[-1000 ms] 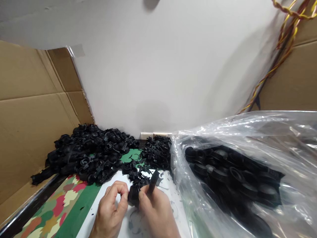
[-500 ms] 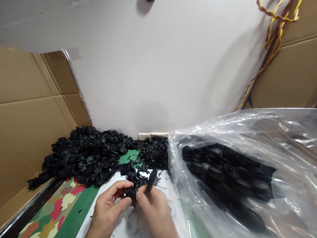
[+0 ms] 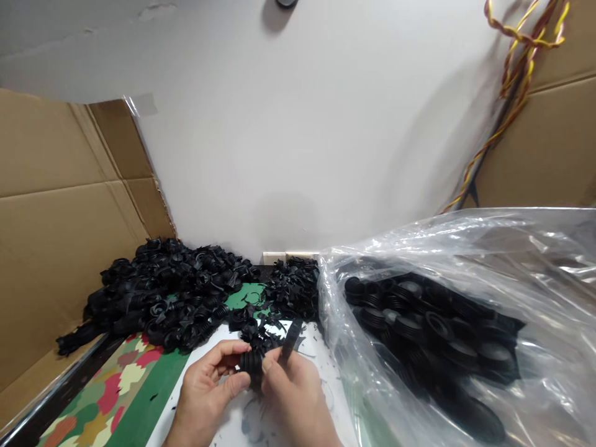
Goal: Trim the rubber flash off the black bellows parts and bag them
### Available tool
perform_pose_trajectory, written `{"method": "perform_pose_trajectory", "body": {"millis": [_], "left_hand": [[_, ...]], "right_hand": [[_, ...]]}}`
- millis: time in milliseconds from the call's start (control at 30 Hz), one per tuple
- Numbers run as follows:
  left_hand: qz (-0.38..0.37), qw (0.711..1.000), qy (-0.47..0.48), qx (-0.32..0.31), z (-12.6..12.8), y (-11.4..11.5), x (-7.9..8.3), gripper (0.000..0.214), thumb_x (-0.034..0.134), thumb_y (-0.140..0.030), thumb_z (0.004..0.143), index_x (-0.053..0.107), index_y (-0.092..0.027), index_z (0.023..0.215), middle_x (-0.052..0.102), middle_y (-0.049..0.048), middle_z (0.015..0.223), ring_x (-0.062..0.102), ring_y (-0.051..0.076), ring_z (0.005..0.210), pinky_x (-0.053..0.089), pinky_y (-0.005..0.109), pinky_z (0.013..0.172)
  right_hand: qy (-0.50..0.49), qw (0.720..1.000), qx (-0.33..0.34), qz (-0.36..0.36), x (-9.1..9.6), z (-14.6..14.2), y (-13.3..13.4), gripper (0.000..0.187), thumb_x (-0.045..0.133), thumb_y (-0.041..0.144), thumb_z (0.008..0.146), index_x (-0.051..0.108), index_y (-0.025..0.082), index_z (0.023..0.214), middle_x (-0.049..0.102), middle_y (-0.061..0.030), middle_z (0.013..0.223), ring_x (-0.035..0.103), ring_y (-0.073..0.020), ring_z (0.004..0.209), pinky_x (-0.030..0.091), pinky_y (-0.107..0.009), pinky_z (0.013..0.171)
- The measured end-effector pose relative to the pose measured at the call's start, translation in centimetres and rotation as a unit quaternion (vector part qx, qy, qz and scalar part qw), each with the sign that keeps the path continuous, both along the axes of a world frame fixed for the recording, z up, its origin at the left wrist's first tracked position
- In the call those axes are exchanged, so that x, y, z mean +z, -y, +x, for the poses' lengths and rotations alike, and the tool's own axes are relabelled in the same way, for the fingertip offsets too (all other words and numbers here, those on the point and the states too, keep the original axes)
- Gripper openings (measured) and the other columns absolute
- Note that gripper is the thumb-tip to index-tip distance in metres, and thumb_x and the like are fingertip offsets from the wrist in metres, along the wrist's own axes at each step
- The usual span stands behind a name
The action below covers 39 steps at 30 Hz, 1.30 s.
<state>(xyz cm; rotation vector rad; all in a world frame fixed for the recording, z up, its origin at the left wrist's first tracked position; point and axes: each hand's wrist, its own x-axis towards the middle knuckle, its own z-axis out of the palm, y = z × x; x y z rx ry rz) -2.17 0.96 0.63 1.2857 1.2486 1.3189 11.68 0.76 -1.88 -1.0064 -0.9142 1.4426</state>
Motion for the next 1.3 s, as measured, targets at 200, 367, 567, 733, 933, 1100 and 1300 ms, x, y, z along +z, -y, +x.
{"method": "perform_pose_trajectory", "body": {"millis": [200,367,567,733,933,1100,1300], "left_hand": [[-0.079,0.994,0.072,0.003,-0.1,-0.4,-0.4,0.028,0.081,-0.018,0.051,0.071,-0.014,0.077,0.068,-0.0003,0.054,0.058,0.012,0.050,0.045,0.020,0.050],[-0.115,0.988,0.105,0.004,-0.4,-0.7,-0.5,0.037,0.077,-0.046,0.060,0.068,-0.011,0.070,0.065,0.0029,0.047,0.053,0.009,0.040,0.034,0.015,0.038],[-0.125,0.984,0.126,0.005,-0.3,-0.4,-0.2,0.044,0.075,-0.053,0.060,0.059,-0.012,0.055,0.058,0.0000,0.046,0.051,0.007,0.036,0.028,0.014,0.033],[-0.152,0.983,0.101,-0.032,0.1,-0.3,-0.8,0.046,0.070,-0.055,0.064,0.054,-0.013,0.054,0.055,-0.0019,0.044,0.046,0.006,0.030,0.021,0.015,0.031],[-0.048,0.999,0.000,-0.021,0.2,0.1,-0.5,0.036,0.079,-0.037,0.060,0.066,-0.016,0.086,0.060,-0.0010,0.067,0.051,0.008,0.045,0.032,0.017,0.039],[0.097,0.986,-0.128,-0.037,0.2,0.5,0.2,0.031,0.075,-0.012,0.060,0.074,-0.024,0.088,0.064,0.0046,0.091,0.058,0.018,0.074,0.046,0.024,0.063],[0.018,0.999,-0.025,-0.037,0.2,0.0,-0.2,0.026,0.074,-0.009,0.054,0.076,-0.019,0.079,0.063,0.0009,0.072,0.053,0.013,0.058,0.045,0.021,0.052]], "right_hand": [[-0.013,1.000,-0.001,-0.001,0.6,-0.1,0.3,0.043,0.067,0.057,0.066,0.055,0.016,0.059,0.046,0.0052,0.048,0.029,-0.0050,0.035,0.022,-0.020,0.036],[-0.002,1.000,-0.018,0.014,1.2,0.2,0.4,0.052,0.060,0.065,0.068,0.063,0.013,0.064,0.050,0.0012,0.050,0.038,-0.0089,0.044,0.026,-0.022,0.044],[0.048,0.996,-0.039,0.066,0.6,-0.4,1.0,0.045,0.065,0.057,0.068,0.067,0.015,0.085,0.059,-0.0006,0.056,0.054,-0.0181,0.057,0.042,-0.030,0.060],[0.107,0.988,-0.064,0.086,0.2,-1.1,1.2,0.035,0.067,0.051,0.067,0.066,0.017,0.074,0.066,-0.0049,0.070,0.058,-0.0219,0.068,0.044,-0.031,0.065],[0.079,0.996,-0.049,0.020,-0.4,-0.3,0.4,0.040,0.069,0.055,0.064,0.057,0.017,0.059,0.048,0.0033,0.048,0.041,-0.0113,0.045,0.032,-0.023,0.044],[0.024,1.000,0.003,-0.018,-0.8,-0.1,0.1,0.046,0.069,0.060,0.062,0.057,0.016,0.060,0.032,0.0093,0.040,0.024,-0.0057,0.037,0.023,-0.022,0.039],[-0.079,0.991,0.014,-0.109,0.9,0.0,0.6,0.046,0.075,0.055,0.056,0.047,0.019,0.058,0.024,0.0130,0.041,0.013,-0.0024,0.038,0.012,-0.019,0.038]]}}
